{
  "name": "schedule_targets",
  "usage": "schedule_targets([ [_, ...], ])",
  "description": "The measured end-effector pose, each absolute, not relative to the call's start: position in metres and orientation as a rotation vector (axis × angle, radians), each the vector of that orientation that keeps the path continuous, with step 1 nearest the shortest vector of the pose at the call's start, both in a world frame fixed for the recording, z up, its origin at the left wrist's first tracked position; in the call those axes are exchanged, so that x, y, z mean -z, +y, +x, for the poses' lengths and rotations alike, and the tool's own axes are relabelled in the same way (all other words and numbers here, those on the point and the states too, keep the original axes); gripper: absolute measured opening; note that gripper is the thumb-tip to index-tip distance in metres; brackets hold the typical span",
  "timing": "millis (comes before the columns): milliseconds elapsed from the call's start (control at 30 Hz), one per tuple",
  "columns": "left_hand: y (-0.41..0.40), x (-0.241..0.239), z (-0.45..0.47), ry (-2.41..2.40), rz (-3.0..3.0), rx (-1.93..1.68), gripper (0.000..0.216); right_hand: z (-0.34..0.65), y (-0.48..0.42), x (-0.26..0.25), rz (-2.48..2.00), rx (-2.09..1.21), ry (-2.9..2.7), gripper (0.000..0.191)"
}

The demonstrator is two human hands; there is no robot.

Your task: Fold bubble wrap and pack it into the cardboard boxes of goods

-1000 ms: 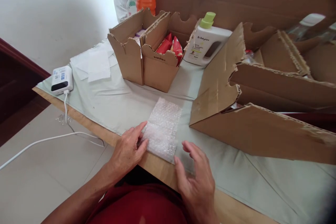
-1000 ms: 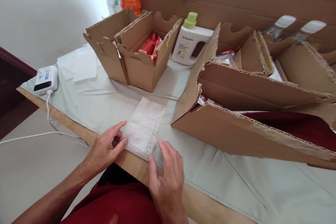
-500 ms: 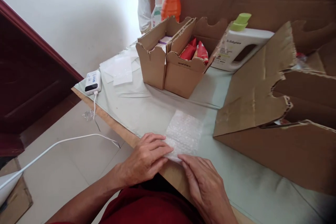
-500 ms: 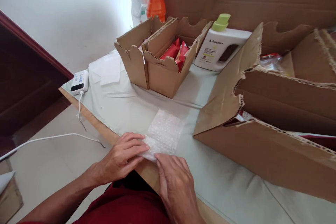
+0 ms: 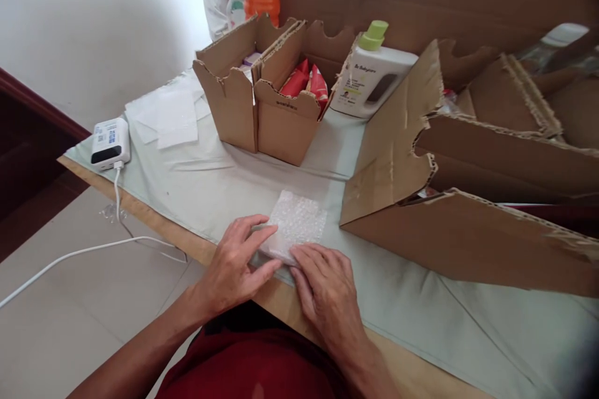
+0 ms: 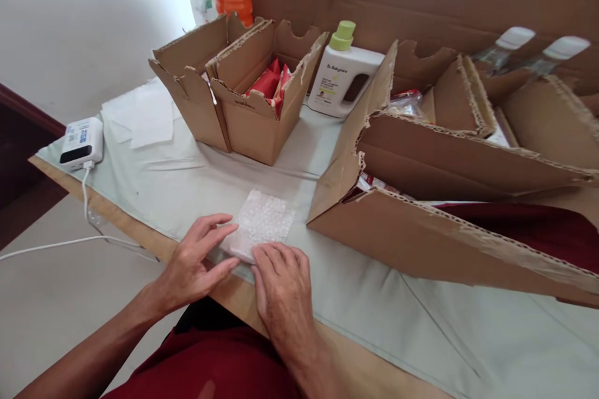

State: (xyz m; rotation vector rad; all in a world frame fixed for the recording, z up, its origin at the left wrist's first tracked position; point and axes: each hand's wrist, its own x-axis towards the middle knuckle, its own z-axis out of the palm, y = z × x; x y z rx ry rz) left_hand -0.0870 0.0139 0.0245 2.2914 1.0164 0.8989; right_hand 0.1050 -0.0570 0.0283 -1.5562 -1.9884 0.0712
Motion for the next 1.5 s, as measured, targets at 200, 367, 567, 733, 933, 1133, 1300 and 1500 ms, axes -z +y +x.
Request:
schedule_targets([
  [200, 0.014, -0.030, -0.092, 0.897, 2.237, -0.842, 0.039, 0.111, -0.061, -0.032, -1.551, -0.200, -1.907, 0.024],
  [367, 0.031, -0.020, -0.074, 1.089, 2.320, -0.863, 0.029, 0.106, -0.059, -0.034, -1.675, 0.010, -1.943, 0.027],
  [567, 0.033, -0.025, -0.078, 1.289, 2.085, -0.873, 0.030, 0.103, -0.047, -0.036, -1.685, -0.101, -2.077, 0.033],
  [733, 0.042, -0.037, -0.077, 1.222, 1.917, -0.779, 0.034, 0.107, -0.048, -0.035, -1.706, -0.098, -1.982, 0.031],
  [933, 0.049, -0.041, -0.065, 1.110, 1.907, -0.696, 0.029, 0.105, -0.053, -0.036, -1.583, -0.179, -1.977, 0.025],
  [1133, 0.054, -0.041, -0.062, 1.103, 1.939, -0.712, 0.031, 0.104, -0.049, -0.033, -1.679, -0.186, -1.945, 0.025],
  [1300, 0.057, -0.035, -0.063, 1.096, 1.877, -0.774, 0.037, 0.103, -0.045, -0.030, -1.766, -0.124, -1.958, 0.027],
  [1500, 0.043, -0.036, -0.076, 1.012, 1.997, -0.848, 0.038, 0.103, -0.051, -0.036, -1.716, -0.162, -1.899, 0.022],
])
